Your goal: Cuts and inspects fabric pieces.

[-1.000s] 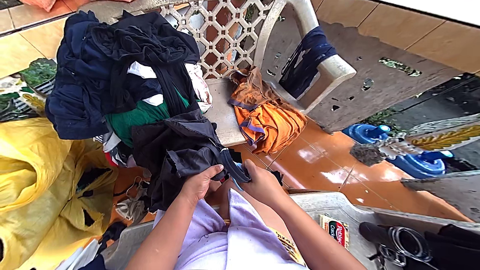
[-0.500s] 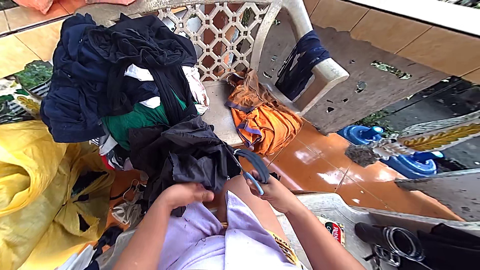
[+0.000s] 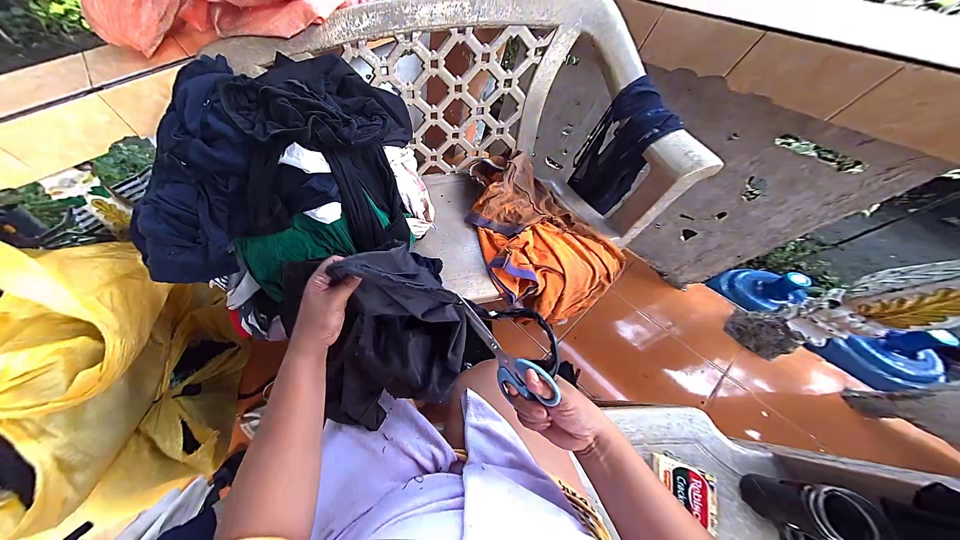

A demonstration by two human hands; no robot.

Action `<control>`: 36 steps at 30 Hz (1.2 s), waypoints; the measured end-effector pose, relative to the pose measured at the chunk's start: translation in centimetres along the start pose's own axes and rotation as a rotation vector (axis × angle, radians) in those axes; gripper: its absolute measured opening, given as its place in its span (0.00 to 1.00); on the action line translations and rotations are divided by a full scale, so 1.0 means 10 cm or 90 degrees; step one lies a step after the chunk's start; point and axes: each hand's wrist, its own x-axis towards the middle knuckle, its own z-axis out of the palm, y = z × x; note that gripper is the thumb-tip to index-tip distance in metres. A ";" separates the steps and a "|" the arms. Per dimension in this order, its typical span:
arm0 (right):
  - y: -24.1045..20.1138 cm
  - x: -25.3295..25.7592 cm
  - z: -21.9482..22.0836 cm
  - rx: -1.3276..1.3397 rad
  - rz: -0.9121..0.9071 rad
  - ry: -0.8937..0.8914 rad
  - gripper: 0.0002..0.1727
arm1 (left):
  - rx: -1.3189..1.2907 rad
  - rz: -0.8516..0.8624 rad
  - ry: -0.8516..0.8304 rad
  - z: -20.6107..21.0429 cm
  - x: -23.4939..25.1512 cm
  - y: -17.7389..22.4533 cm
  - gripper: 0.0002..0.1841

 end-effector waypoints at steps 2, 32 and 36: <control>0.01 -0.03 0.07 -0.018 -0.027 -0.084 0.17 | -0.023 0.092 -0.030 0.11 -0.07 0.49 0.14; -0.14 0.66 0.59 -0.840 -0.189 0.228 0.40 | 0.006 0.160 -0.112 0.56 0.51 1.30 0.10; -0.14 0.73 0.58 -0.838 -0.222 0.246 0.36 | 0.005 0.155 -0.109 0.59 0.53 1.30 0.10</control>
